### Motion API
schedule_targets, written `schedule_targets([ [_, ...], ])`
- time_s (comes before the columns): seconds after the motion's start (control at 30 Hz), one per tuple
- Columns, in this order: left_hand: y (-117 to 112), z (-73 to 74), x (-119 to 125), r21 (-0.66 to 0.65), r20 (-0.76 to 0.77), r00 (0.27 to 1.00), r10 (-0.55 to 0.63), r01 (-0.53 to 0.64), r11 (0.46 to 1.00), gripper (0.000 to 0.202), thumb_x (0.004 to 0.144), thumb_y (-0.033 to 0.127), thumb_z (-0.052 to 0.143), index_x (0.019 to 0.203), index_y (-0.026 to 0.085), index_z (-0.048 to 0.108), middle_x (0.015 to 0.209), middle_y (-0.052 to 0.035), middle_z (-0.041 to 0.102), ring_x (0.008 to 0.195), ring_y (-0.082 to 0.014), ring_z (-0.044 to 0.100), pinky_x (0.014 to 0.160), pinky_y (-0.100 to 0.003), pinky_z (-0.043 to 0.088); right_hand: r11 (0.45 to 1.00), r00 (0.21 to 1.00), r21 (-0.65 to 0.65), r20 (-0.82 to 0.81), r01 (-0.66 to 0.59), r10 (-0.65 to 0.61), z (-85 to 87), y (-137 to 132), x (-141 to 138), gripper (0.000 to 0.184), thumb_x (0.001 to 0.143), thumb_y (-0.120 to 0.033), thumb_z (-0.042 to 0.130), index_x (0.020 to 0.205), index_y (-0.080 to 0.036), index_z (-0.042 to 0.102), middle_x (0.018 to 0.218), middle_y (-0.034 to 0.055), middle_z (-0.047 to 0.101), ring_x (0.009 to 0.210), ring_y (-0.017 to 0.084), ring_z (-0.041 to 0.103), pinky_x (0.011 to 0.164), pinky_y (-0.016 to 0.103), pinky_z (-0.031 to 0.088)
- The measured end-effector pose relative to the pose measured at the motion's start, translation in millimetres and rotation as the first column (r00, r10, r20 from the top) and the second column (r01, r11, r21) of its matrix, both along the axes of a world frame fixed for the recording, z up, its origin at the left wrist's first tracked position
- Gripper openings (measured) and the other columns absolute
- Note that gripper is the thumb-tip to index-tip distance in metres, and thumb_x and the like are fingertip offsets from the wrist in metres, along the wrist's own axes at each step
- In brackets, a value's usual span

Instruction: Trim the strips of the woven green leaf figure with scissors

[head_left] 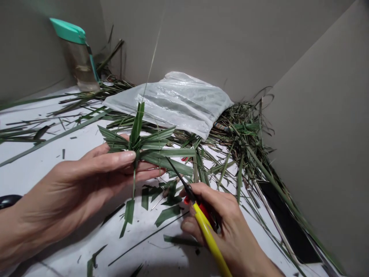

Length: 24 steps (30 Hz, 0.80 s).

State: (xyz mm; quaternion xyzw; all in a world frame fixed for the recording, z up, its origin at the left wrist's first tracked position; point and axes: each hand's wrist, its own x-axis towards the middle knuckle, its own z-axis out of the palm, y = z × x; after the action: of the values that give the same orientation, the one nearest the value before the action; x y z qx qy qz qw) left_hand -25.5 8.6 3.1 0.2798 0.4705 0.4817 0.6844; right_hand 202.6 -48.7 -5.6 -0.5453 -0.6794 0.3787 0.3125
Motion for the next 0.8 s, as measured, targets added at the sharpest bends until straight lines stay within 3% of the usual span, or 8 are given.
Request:
schedule_targets([
  [0.17, -1, -0.1, 3, -0.061, 0.079, 0.997, 0.012, -0.007, 0.998, 0.026, 0.05, 0.027, 0.083, 0.063, 0.024, 0.06, 0.088, -0.0098, 0.08, 0.111, -0.0411, 0.069, 0.093, -0.051, 0.062, 1.0, 1.0, 0.021, -0.001, 0.008, -0.008, 0.8, 0, -3, 0.013, 0.078, -0.031, 0.072, 0.081, -0.022, 0.064, 0.064, -0.0052, 0.051, 0.054, 0.008, 0.045, 0.051, 0.017, 0.042],
  [0.3, -3, 0.4, 7, 0.019, 0.088, 0.996, 0.019, -0.021, 1.0, 0.024, 0.054, 0.031, 0.084, 0.073, 0.026, 0.07, 0.096, -0.0142, 0.08, 0.111, -0.0438, 0.068, 0.09, -0.051, 0.064, 1.0, 1.0, 0.001, 0.017, 0.021, -0.021, 1.2, 0, -3, 0.01, 0.079, -0.027, 0.071, 0.084, -0.021, 0.064, 0.067, -0.005, 0.053, 0.056, 0.008, 0.047, 0.052, 0.016, 0.042],
  [0.47, -2, 2.7, 11, 0.058, 0.103, 0.995, 0.01, -0.016, 0.998, 0.026, 0.057, 0.03, 0.081, 0.081, 0.025, 0.074, 0.104, -0.0124, 0.079, 0.113, -0.0445, 0.067, 0.09, -0.053, 0.064, 0.999, 0.998, 0.033, 0.048, 0.034, -0.036, -1.1, -3, -2, 0.012, 0.081, -0.03, 0.069, 0.09, -0.023, 0.066, 0.071, -0.0035, 0.057, 0.058, 0.009, 0.051, 0.054, 0.017, 0.045],
  [0.7, -3, 8.6, 11, -0.055, 0.143, 0.986, 0.08, -0.073, 0.996, 0.038, 0.055, 0.018, 0.075, 0.091, 0.007, 0.072, 0.095, -0.0175, 0.077, 0.106, -0.0427, 0.07, 0.089, -0.056, 0.062, 0.998, 0.995, 0.054, 0.084, 0.046, -0.05, -3.1, -5, -1, 0.012, 0.082, -0.032, 0.069, 0.086, -0.021, 0.066, 0.071, -0.002, 0.057, 0.058, 0.01, 0.05, 0.053, 0.019, 0.044],
  [0.8, -1, 9.3, 13, 0.027, 0.142, 0.98, 0.14, -0.146, 0.989, 0.028, 0.054, 0.009, 0.073, 0.081, 0.004, 0.072, 0.09, -0.0218, 0.077, 0.092, -0.0448, 0.073, 0.076, -0.058, 0.065, 0.997, 0.998, 0.072, 0.066, 0.016, -0.02, -1.8, -4, -2, 0.01, 0.083, -0.031, 0.068, 0.086, -0.022, 0.065, 0.066, -0.0046, 0.057, 0.054, 0.009, 0.05, 0.05, 0.016, 0.042],
])
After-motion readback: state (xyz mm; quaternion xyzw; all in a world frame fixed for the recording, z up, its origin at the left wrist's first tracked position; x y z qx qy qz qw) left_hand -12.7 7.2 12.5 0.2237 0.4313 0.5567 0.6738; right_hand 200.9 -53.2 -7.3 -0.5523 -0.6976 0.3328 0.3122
